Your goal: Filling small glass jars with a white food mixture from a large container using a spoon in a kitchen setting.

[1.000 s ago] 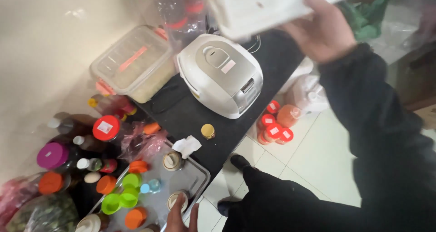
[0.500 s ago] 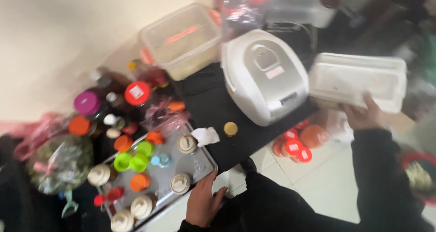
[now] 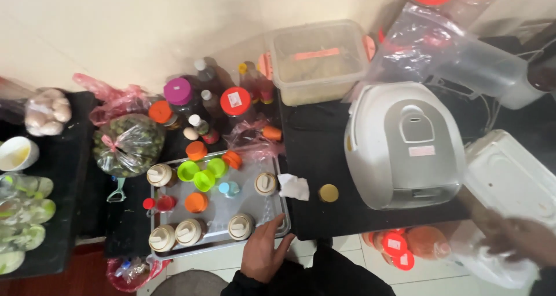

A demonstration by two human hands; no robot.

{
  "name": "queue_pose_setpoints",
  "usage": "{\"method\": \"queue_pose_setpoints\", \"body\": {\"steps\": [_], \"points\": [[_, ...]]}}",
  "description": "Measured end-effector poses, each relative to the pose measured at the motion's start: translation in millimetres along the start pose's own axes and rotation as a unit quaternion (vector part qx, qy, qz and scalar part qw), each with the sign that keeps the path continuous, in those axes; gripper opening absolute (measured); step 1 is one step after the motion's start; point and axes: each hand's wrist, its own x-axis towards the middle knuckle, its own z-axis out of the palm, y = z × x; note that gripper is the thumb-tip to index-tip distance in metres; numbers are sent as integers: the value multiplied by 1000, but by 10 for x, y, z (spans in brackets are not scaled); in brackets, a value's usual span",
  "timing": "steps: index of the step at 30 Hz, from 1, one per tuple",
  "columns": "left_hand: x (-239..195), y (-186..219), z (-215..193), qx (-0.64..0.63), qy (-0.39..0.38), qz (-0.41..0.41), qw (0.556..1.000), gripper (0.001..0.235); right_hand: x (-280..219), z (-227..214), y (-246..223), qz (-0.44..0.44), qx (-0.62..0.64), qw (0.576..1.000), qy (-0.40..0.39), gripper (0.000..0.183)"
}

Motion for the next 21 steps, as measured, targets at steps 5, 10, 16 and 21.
{"method": "queue_pose_setpoints", "body": {"steps": [5, 10, 16, 21], "points": [[65, -281, -198, -32, 44, -31, 998, 52, -2888, 1041, -2517, -183, -107, 974, 81, 51], [800, -311, -391, -184, 75, -95, 976, 39, -1548, 1428, -3485, -449, -119, 886, -1, 59], [1777, -282, -315, -364, 182, -153, 901, 35, 838, 1624, -4863, -403, -7, 915, 11, 85], [2499, -149, 42, -429, 243, -189, 849, 31, 1448, 1459, -5244, -323, -223, 919, 36, 67]]}}
